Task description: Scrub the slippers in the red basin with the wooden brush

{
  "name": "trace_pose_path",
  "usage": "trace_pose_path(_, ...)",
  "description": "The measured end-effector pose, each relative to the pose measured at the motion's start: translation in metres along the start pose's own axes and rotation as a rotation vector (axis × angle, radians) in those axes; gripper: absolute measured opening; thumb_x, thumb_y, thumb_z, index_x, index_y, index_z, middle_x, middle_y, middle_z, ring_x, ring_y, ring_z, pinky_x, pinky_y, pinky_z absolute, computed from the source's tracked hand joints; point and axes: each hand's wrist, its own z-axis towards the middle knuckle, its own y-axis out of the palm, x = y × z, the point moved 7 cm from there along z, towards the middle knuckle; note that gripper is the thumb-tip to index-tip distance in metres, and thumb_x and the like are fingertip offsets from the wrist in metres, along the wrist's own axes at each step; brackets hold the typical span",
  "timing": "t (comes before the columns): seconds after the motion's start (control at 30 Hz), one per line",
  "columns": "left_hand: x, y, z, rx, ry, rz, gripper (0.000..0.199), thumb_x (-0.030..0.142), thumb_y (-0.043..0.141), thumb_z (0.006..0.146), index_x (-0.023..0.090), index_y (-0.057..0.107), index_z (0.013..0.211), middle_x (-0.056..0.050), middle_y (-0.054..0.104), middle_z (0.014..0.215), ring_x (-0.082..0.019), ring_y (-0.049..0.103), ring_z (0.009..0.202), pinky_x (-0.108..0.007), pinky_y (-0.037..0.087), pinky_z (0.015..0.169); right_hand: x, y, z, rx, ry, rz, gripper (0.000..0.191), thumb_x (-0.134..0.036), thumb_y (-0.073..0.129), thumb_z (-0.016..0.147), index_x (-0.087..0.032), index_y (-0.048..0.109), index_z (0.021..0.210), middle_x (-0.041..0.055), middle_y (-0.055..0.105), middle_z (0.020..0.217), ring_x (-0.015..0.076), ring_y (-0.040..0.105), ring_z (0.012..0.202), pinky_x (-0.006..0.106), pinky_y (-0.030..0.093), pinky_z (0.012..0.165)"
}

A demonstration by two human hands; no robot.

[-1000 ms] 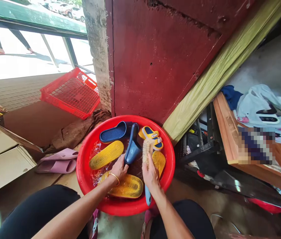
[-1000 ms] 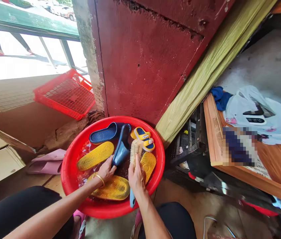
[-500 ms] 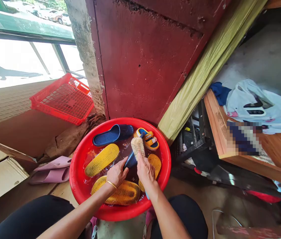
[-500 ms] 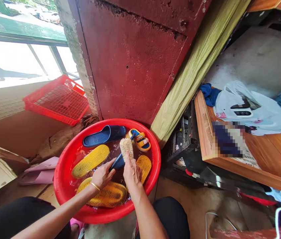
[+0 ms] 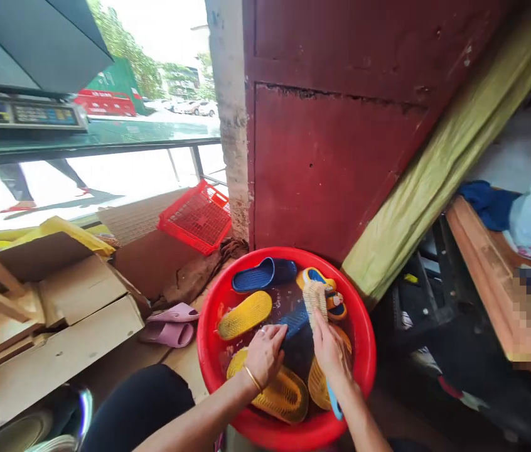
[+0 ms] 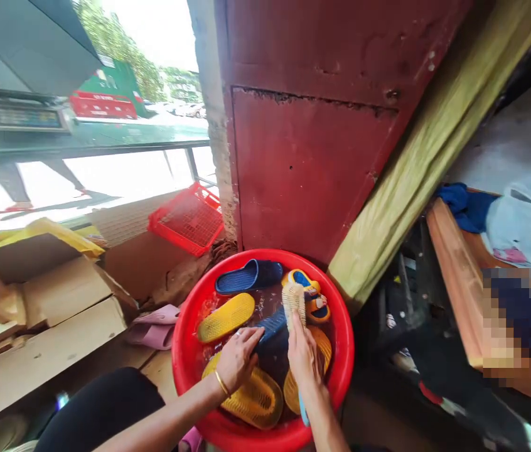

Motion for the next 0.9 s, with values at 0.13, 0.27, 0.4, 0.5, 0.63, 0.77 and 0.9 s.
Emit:
trace_pose_path(0.13,-0.008,-0.002,-0.006,-0.155,0.004,0.047,0.071,0.018,0.06,0.081,0.034,0.052,0.149,-0.01,0.046,0.162,-0.036,0.036,0.152,-0.069,0.023,0.122,0.0,0.044,-0.028,-0.185,-0.01,-0.032,0.057,-0.026,0.028,0.103,-0.017,0.05,0.155,0.0159,0.077,0.114,0.0263,0.076,0.099,0.034,0.058,0.082)
trace_pose_path(0.27,-0.033,0.013,-0.009,-0.369,-0.12,0.053,0.1,0.038,0.077,0.071,0.03,0.034,0.161,-0.018,0.026,0.172,-0.044,0.02,0.158,-0.075,0.016,0.119,0.01,0.07,-0.043,-0.355,-0.004,-0.118,0.056,-0.026,0.032,0.101,-0.018,0.052,0.153,0.0149,0.08,0.094,0.0279,0.077,0.078,0.035,0.056,0.066)
trace_pose_path(0.4,-0.064,0.013,-0.008,-0.347,-0.362,0.037,0.121,0.046,0.081,0.063,0.013,0.023,0.165,-0.029,0.022,0.17,-0.047,0.024,0.156,-0.064,0.029,0.12,-0.005,0.072,-0.046,-0.318,-0.063,-0.069,0.056,-0.026,0.032,0.102,-0.02,0.051,0.154,0.014,0.079,0.101,0.0263,0.078,0.085,0.032,0.057,0.071)
trace_pose_path(0.5,-0.069,0.006,-0.005,-0.241,-0.33,-0.108,0.102,0.047,0.08,0.064,0.016,0.046,0.155,-0.025,0.043,0.161,-0.043,0.048,0.143,-0.051,0.039,0.116,-0.039,0.071,-0.054,-0.309,-0.169,-0.009,0.054,-0.025,0.033,0.103,-0.024,0.051,0.155,0.0128,0.078,0.11,0.0237,0.077,0.089,0.029,0.057,0.073)
trace_pose_path(0.63,-0.074,-0.002,-0.009,-0.126,-0.306,-0.441,0.071,0.054,0.07,0.073,0.02,0.067,0.136,-0.013,0.072,0.125,-0.036,0.065,0.118,-0.043,0.05,0.1,-0.056,0.054,-0.038,-0.322,-0.15,-0.091,0.054,-0.025,0.036,0.105,-0.027,0.048,0.157,0.0117,0.077,0.107,0.0225,0.076,0.086,0.027,0.056,0.072)
trace_pose_path(0.77,-0.086,0.0,-0.014,-0.171,-0.402,-0.702,0.081,0.056,0.067,0.074,0.007,0.063,0.139,-0.005,0.071,0.078,-0.029,0.067,0.084,-0.039,0.052,0.078,-0.035,0.024,-0.014,-0.264,0.038,-0.175,0.053,-0.022,0.034,0.106,-0.022,0.046,0.158,0.0131,0.076,0.111,0.0223,0.074,0.096,0.028,0.055,0.082)
trace_pose_path(0.9,-0.078,-0.003,-0.011,-0.187,-0.339,-0.814,0.073,0.049,0.068,0.073,0.01,0.066,0.134,-0.007,0.077,0.096,-0.031,0.068,0.096,-0.042,0.052,0.09,-0.06,0.029,-0.032,-0.32,-0.082,-0.141,0.054,-0.025,0.035,0.107,-0.026,0.041,0.161,0.0112,0.076,0.111,0.0216,0.074,0.09,0.027,0.055,0.076)
